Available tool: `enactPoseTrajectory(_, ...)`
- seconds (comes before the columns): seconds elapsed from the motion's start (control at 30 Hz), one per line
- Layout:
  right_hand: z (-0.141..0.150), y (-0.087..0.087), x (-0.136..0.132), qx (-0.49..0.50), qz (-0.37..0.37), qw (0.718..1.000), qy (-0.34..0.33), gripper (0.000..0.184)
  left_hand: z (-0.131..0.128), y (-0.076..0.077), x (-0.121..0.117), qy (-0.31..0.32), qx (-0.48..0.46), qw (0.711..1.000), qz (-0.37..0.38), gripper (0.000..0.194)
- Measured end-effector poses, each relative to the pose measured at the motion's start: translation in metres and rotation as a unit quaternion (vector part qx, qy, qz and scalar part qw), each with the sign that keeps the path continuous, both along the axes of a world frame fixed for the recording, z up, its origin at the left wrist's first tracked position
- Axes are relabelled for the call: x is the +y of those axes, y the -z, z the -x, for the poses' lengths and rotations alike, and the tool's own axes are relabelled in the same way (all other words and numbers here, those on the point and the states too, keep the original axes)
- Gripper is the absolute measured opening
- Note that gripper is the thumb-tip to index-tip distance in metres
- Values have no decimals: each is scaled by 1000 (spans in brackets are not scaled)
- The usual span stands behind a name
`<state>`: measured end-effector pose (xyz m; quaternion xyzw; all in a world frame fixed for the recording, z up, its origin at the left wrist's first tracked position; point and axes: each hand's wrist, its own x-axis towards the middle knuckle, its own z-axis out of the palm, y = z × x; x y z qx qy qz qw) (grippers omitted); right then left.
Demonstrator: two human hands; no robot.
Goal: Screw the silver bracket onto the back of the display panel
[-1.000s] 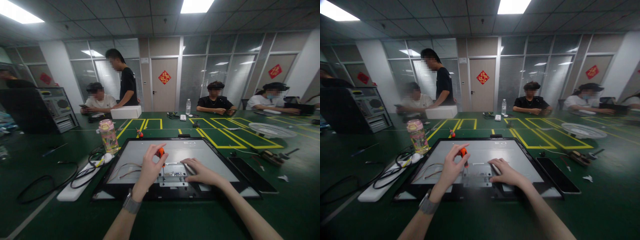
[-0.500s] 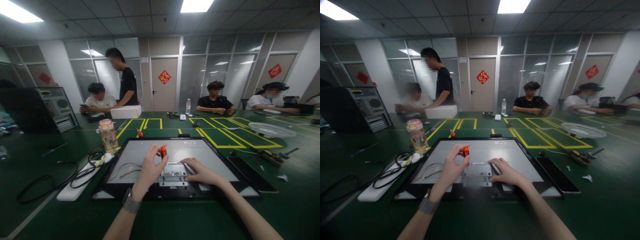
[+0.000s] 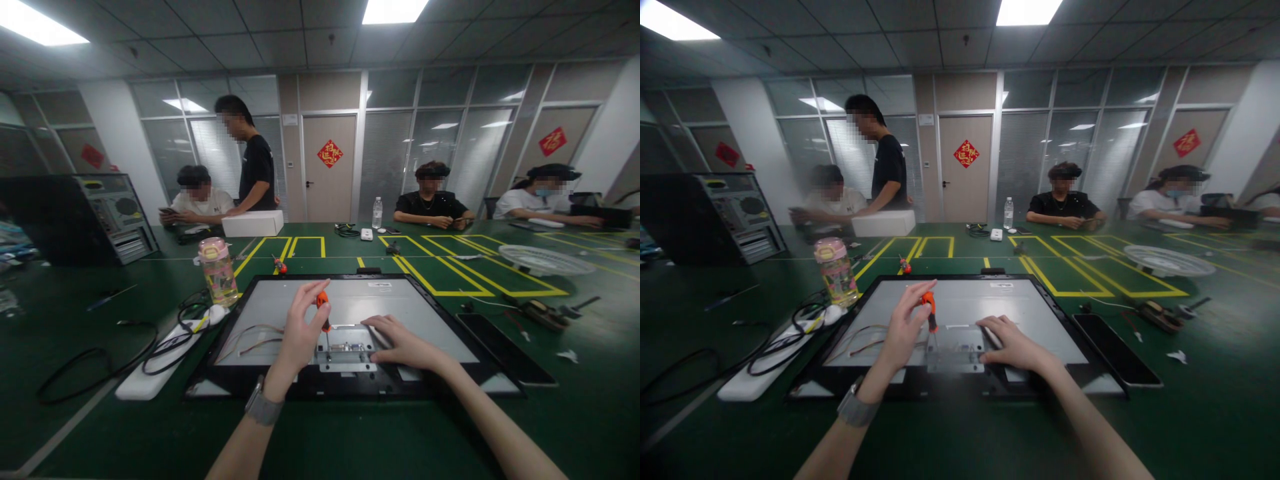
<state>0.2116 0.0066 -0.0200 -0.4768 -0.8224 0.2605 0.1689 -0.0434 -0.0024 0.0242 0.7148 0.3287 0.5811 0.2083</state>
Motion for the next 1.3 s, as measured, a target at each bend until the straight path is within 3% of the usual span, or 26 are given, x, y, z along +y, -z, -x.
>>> enactPoseTrajectory(0.13,0,-1,0,-7,7,1000,4,71,0,1,2,54,-55,995,56,32)
enactPoseTrajectory(0.2,0,0,0,-9,7,1000,6,72,-1,2,4,51,-74,993,78,28)
enactPoseTrajectory(0.37,-1,2,2,-9,-1,1000,3,72,-2,1,3,-5,-44,999,19,18)
enactPoseTrajectory(0.53,-1,2,2,-8,0,1000,2,71,-2,-1,2,55,-46,996,57,29)
enactPoseTrajectory(0.73,-1,5,3,3,-13,1000,-6,69,-2,3,3,-36,-20,999,-3,18)
enactPoseTrajectory(0.9,-1,3,2,3,-7,1000,-2,70,-1,1,0,1,-26,1000,9,29)
enactPoseTrajectory(1.17,0,1,1,-4,-5,1000,-1,69,-3,3,4,-54,-45,997,-13,9)
enactPoseTrajectory(1.3,0,3,2,-9,-10,1000,-2,69,-4,3,3,-45,-43,998,-11,9)
